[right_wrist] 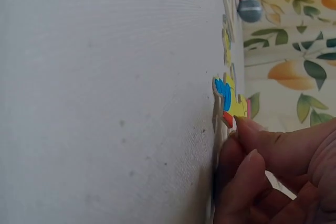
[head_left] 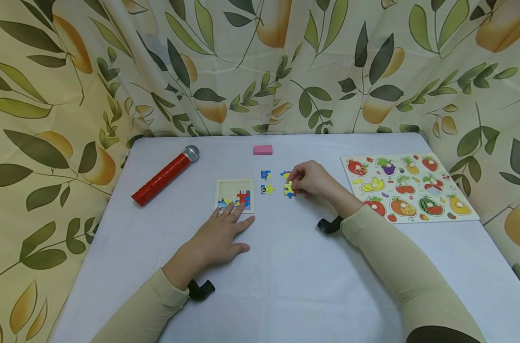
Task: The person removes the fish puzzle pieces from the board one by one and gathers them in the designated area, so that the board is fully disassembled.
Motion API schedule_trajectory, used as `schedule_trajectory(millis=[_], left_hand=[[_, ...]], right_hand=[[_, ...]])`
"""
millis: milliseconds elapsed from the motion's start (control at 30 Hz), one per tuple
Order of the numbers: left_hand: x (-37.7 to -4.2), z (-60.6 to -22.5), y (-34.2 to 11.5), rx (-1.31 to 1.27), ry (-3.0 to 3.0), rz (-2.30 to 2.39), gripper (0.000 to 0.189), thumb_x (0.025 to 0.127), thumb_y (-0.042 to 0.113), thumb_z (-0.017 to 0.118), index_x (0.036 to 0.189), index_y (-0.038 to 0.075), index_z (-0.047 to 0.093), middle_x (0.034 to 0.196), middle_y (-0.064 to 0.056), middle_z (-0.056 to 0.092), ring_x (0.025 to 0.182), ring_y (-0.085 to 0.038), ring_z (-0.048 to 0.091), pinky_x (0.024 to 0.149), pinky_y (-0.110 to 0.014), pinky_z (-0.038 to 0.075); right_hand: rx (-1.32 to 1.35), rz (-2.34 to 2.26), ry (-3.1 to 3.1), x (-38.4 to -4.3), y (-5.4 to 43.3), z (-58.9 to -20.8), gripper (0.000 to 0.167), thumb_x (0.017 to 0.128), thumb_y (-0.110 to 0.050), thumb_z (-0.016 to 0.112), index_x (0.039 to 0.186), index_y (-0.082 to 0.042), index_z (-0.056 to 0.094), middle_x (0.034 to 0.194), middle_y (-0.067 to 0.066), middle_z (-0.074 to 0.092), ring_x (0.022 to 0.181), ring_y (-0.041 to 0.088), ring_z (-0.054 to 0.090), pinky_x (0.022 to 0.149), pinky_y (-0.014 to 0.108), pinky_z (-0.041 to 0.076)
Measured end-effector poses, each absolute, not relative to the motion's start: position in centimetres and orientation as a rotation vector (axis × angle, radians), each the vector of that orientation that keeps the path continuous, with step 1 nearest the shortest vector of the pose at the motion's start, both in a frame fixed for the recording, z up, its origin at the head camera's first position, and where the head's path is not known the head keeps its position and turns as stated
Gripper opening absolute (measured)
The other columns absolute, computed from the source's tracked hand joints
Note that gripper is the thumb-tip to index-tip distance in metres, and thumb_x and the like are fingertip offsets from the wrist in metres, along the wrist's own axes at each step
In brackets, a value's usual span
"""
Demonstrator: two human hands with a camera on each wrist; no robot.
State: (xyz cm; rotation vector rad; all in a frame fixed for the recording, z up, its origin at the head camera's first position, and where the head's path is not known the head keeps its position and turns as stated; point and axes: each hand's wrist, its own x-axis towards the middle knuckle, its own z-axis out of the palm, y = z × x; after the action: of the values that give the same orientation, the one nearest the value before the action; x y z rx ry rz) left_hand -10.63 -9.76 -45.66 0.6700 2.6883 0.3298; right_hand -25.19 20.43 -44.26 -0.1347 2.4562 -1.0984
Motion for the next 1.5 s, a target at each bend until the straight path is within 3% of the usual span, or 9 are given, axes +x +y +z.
schedule_trajectory(millis=[367,900,1267,1500], left_hand=[[-10.6,-45.6,-9.8,0.670,2.687,0.343,0.076,0.099,0.055,0.071,0.166,0.035,0.042,0.181,-0.004,0.022,0.171,-0.035,0.012,0.137,-0.061,0.013],[-10.6,-45.7,-9.8,0.672,2.689,0.326,0.077,0.099,0.056,0.071,0.166,0.035,0.041,0.181,-0.004,0.022,0.171,-0.036,0.012,0.137,-0.062,0.014],[-10.6,-45.5,-9.9,0.686,2.686,0.328,0.076,0.099,0.057,0.070,0.166,0.034,0.042,0.181,-0.005,0.023,0.170,-0.037,0.013,0.136,-0.062,0.014],[-10.8,-45.6,-9.9,0.690,2.681,0.331,0.076,0.099,0.056,0.070,0.167,0.033,0.041,0.181,-0.006,0.022,0.170,-0.038,0.012,0.136,-0.062,0.014]], right_hand=[[-0.176,-1.035,2.564,-25.0,20.0,-44.7,0.007,0.096,-0.005,0.076,0.102,-0.007,0.078,0.087,0.006,0.068,0.061,0.016,0.057,0.055,0.024,0.049],[-0.254,-0.895,2.755,-24.9,19.1,-44.4,0.008,0.094,-0.010,0.079,0.102,-0.009,0.078,0.092,0.010,0.066,0.091,0.026,0.058,0.074,0.034,0.048],[-0.496,-1.004,2.649,-24.4,14.4,-44.1,0.015,0.094,-0.005,0.077,0.108,-0.009,0.081,0.088,0.006,0.067,0.082,0.022,0.059,0.067,0.030,0.050],[-0.641,-0.982,2.574,-24.3,11.1,-44.5,0.019,0.095,-0.006,0.078,0.113,-0.012,0.082,0.092,0.005,0.071,0.087,0.022,0.062,0.073,0.029,0.053]])
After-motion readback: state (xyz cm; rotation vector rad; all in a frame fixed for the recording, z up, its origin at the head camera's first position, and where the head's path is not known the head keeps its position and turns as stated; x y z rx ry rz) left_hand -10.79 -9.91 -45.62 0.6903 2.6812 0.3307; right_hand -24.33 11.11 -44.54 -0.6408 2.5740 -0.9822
